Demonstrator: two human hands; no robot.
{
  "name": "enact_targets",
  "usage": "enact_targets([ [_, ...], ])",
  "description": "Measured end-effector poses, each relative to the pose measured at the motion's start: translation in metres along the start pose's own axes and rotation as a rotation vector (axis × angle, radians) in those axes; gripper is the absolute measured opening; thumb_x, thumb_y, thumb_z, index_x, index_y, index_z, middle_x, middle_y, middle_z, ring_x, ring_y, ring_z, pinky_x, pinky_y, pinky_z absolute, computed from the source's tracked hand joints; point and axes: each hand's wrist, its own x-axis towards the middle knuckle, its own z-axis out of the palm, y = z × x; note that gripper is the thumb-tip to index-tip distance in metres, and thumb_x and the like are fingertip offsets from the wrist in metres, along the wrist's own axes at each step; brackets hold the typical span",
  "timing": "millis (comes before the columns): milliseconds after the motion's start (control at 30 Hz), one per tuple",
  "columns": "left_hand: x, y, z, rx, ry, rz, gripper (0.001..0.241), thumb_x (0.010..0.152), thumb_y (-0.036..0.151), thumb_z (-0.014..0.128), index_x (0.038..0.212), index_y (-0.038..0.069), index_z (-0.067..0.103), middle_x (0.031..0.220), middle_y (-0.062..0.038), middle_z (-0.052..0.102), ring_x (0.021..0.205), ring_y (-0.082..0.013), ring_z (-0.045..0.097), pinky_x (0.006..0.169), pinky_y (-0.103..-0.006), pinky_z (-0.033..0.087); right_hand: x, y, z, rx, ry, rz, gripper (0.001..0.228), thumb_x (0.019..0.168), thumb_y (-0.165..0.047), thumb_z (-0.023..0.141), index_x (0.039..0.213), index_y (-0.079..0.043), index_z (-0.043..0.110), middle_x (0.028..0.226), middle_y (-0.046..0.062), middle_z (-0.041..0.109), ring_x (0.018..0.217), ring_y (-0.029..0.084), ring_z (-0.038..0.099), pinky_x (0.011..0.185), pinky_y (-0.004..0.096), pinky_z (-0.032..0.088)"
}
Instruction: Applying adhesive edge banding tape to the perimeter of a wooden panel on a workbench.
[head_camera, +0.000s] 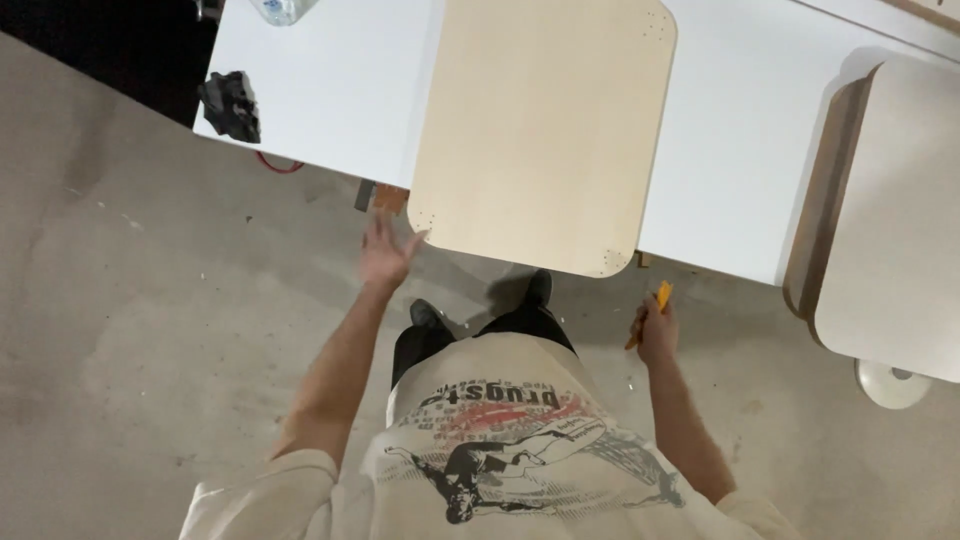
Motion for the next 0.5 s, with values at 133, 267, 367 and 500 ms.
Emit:
enact_targets([
  [133,0.044,-0.21,0.092,-0.084,-0.091,-0.29,0.056,0.107,0.042,0.05,0.15,0.007,0.054,0.131,-0.022,0.067,0.124,-0.0403,0.065,0.098,-0.0587,0.054,-0.049,0.001,0.086,-0.058,-0.117,-0.03,0.019,0.107,-0.03,0.056,0.104,-0.012,0.061,0.064,0.004,0.049,0.046,0.021,0.052,0.043,0.039,0.047],
  [267,-0.004,-0.118,0.029,-0.532,-0.202,-0.192,0.044,0.095,0.047,0.076,0.113,0.007,0.076,0.093,-0.014,0.078,0.083,-0.0246,0.078,0.064,-0.0363,0.062,-0.116,-0.034,0.217,-0.833,-0.275,-0.954,0.031,0.092,-0.023,0.076,0.118,-0.007,0.074,0.097,0.013,0.07,0.088,0.027,0.071,0.076,0.037,0.056],
  [367,-0.027,-0.036,0.002,-0.766,-0.389,0.054,0.051,0.093,0.047,0.08,0.118,0.004,0.072,0.103,-0.018,0.076,0.093,-0.0295,0.075,0.076,-0.0409,0.061,-0.157,-0.071,0.315,-0.611,-0.527,-0.28,0.043,0.09,-0.048,0.079,0.11,-0.011,0.079,0.1,0.01,0.078,0.095,0.026,0.073,0.082,0.04,0.056],
  [500,-0.013,-0.031,-0.015,-0.918,-0.278,-0.025,0.037,0.106,0.035,0.062,0.128,0.005,0.063,0.08,-0.011,0.074,0.054,-0.0176,0.065,0.049,-0.0298,0.051,-0.133,-0.082,0.385,-0.576,-0.699,-0.485,0.027,0.1,-0.034,0.068,0.118,-0.016,0.078,0.103,0.008,0.078,0.098,0.025,0.075,0.086,0.038,0.057],
])
